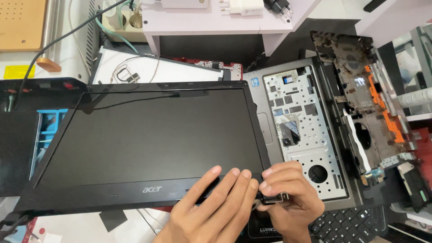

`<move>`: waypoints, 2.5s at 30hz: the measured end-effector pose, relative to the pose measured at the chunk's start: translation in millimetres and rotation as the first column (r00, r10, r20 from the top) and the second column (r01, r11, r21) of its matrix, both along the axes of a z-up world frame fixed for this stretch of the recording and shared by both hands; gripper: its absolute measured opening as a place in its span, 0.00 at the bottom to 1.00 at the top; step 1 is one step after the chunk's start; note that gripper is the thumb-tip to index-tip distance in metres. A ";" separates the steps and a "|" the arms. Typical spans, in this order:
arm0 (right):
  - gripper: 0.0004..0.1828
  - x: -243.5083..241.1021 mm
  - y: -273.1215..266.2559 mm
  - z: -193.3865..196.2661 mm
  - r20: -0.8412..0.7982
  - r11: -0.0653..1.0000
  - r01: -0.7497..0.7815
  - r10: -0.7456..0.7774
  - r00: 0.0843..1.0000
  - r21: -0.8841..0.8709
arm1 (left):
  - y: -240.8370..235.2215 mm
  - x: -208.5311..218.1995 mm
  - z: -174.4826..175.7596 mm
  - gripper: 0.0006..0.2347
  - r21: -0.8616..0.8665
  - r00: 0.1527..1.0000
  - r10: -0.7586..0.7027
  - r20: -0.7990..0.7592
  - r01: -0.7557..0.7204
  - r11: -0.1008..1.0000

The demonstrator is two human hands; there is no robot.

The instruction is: The person handles a detached laptop screen, using a small black tool to pry and adjust the bezel along the edges. They work on the corners and sides of the screen, then lift and rotate the unit to inspect the assembly.

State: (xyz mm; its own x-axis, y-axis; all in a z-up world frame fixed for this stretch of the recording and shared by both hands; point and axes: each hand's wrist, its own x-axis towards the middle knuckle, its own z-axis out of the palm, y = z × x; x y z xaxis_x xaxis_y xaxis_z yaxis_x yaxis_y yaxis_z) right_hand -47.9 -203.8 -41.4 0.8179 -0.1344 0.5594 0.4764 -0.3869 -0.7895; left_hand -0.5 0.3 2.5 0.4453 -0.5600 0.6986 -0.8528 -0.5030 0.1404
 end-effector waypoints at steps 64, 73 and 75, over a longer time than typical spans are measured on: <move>0.23 -9.1 -0.3 -7.6 0.046 0.981 -0.025 0.016 0.999 0.192 | -11.2 -5.4 14.7 0.05 -0.045 0.994 0.079 0.070 -0.076 0.996; 0.20 1.1 11.4 -11.6 0.135 0.935 -0.113 0.071 0.988 0.335 | -13.1 -9.9 12.5 0.05 -0.097 0.998 0.055 -0.012 -0.056 0.994; 0.17 1.0 15.5 -10.9 0.153 0.922 -0.102 0.047 0.987 0.374 | -15.3 -10.9 8.5 0.04 -0.096 0.996 0.090 0.029 -0.087 0.992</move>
State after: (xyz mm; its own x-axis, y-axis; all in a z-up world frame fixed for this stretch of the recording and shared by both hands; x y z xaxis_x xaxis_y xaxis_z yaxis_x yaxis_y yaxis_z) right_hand -46.9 -188.3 -52.3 0.7521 -0.3005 0.5865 0.6069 -0.0308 -0.7942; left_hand -11.4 -14.9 11.0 0.4662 -0.4504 0.7615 -0.8104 -0.5627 0.1633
